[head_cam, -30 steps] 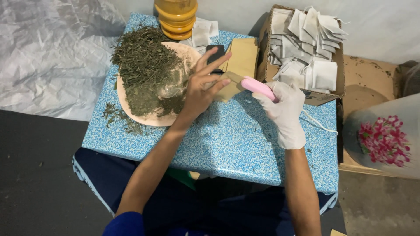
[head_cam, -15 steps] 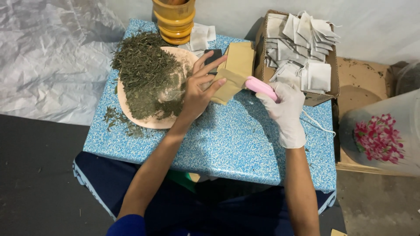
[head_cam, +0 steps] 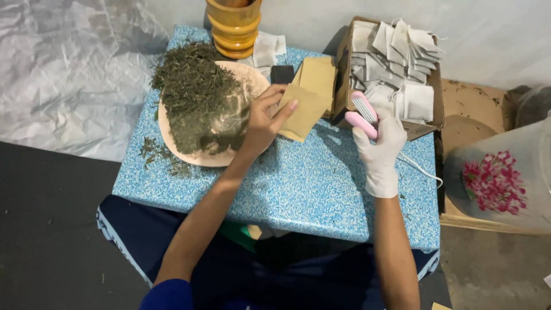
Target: Sealing small paper tea bags using a handheld heat sealer on a low table.
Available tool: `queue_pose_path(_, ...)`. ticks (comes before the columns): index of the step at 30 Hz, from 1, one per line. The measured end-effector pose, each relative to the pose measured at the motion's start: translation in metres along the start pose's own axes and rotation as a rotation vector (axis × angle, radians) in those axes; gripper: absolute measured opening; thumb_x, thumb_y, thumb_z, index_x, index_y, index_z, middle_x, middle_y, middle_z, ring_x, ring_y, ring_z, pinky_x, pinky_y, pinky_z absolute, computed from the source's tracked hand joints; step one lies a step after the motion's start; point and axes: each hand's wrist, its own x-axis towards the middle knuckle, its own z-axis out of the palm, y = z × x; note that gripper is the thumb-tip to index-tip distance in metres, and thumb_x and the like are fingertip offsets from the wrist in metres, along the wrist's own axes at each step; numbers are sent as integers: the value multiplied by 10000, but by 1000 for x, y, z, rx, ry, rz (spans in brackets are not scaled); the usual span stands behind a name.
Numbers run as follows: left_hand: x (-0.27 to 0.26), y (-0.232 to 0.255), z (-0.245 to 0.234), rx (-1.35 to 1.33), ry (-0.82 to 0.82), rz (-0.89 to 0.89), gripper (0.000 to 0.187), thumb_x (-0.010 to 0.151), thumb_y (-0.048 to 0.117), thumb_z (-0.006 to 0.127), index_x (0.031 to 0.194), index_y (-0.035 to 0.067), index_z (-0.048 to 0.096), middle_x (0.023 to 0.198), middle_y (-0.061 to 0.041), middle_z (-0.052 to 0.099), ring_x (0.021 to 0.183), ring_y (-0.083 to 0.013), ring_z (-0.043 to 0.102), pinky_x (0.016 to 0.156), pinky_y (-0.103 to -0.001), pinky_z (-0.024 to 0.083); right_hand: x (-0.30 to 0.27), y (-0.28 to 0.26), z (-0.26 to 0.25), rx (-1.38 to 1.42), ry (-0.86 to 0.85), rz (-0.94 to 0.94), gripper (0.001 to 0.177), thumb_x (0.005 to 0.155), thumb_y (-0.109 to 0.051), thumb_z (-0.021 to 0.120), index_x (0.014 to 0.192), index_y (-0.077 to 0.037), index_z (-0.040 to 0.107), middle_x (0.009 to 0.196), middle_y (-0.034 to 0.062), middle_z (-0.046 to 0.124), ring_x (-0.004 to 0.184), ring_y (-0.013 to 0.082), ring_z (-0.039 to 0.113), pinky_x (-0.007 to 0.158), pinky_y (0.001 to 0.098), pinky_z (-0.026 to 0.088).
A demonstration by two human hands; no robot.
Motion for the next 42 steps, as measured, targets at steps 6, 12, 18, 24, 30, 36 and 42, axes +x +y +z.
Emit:
queue_pose_path(6, -8, -4, 6, -17, -46, -15, 158, 1008, 167, 797, 907, 45, 796, 975, -86, 721, 981, -214, 723, 971, -384, 528, -6, -1, 18, -24, -6, -12, 756, 883, -678, 808, 1269, -34, 728, 916, 236, 701, 828, 452, 686, 793, 520, 554)
queue_pose_path(12, -11, -23, 10, 92, -99, 99, 215, 1034, 183, 772, 865, 51, 757, 775, -76, 638, 794, -222, 706, 798, -358, 527, -1, -14, 15, -38, 41, -32, 860, 828, -884, 686, 1219, -124, 779, 811, 81, 694, 762, 302, 655, 787, 388, 559)
queue_pose_path(18, -11, 14, 26, 106, -75, 84, 268, 1023, 180, 780, 822, 29, 689, 729, -102, 616, 732, -193, 639, 758, -366, 530, -6, -11, 21, 10, 19, -1, 828, 772, -845, 772, 1191, -131, 779, 799, 82, 677, 755, 316, 651, 788, 423, 559)
queue_pose_path(24, -30, 1, 31, 166, -39, 134, 254, 1015, 128, 779, 806, 16, 686, 762, -115, 631, 743, -238, 682, 760, -359, 546, -2, -20, 21, 3, 46, -75, 821, 835, -889, 655, 1176, -152, 775, 755, 26, 652, 706, 250, 633, 787, 353, 539)
queue_pose_path(30, -32, -6, 28, 278, -60, 190, 242, 1037, 117, 747, 812, 38, 705, 781, -77, 668, 733, -280, 702, 751, -364, 555, -11, -9, 33, 13, 5, -93, 791, 795, -857, 748, 1176, -165, 760, 782, 5, 663, 720, 229, 649, 783, 362, 514)
queue_pose_path(36, -40, -30, 31, 303, -83, 247, 186, 1043, 68, 696, 859, 41, 704, 809, -67, 641, 746, -277, 680, 753, -364, 553, -14, -13, 29, 22, -97, -75, 782, 777, -807, 795, 1171, -136, 719, 862, 65, 700, 762, 298, 662, 795, 413, 498)
queue_pose_path(42, -37, -18, 28, 310, -78, 252, 169, 1069, 56, 654, 907, 32, 695, 820, -75, 626, 765, -290, 684, 765, -358, 555, -6, -26, 26, -27, -108, -111, 752, 808, -796, 780, 1155, -134, 692, 864, 53, 673, 767, 275, 649, 818, 403, 490)
